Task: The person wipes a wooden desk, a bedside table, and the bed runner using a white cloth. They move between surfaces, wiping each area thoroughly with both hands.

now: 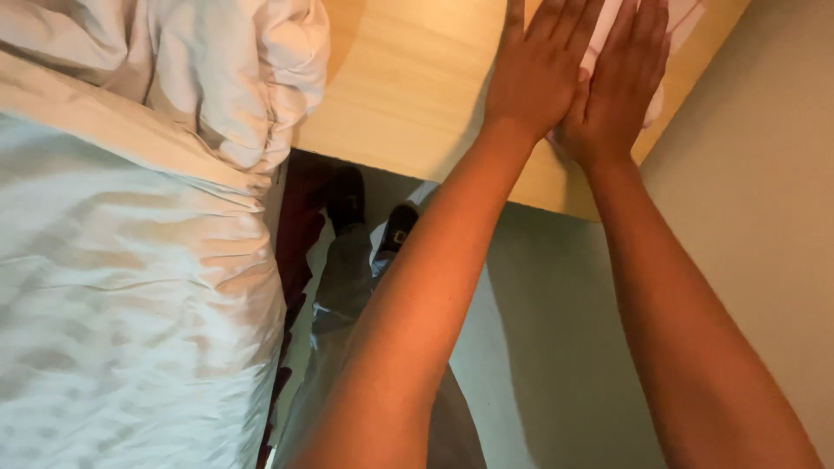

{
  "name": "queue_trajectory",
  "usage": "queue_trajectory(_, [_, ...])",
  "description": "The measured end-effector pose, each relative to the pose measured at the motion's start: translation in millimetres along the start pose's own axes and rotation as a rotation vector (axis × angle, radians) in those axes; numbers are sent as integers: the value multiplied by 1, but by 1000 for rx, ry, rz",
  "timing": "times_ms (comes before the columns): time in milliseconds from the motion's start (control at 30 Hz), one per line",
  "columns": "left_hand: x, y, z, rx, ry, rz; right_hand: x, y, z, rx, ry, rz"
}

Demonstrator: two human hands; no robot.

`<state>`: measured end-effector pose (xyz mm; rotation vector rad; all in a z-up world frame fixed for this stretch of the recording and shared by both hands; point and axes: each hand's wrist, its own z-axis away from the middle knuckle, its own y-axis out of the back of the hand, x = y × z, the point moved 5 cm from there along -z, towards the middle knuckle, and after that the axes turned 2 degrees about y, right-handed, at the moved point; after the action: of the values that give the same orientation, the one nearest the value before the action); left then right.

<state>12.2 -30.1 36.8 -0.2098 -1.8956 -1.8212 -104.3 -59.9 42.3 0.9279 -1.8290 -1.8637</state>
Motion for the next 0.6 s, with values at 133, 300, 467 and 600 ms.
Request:
queue_trajectory(133, [4, 2, 4, -34, -8, -30, 0, 4, 7, 1, -23, -2])
queue_trajectory(300, [4, 4, 1, -110, -40, -19, 0, 5, 6, 17, -48, -32])
queue_trajectory(467, [9, -3, -11, -105, -39, 1, 13, 5, -1, 23, -48, -29])
queue_trajectory(600, [22, -19, -30, -53, -35, -4, 37, 3, -10, 51, -7, -23])
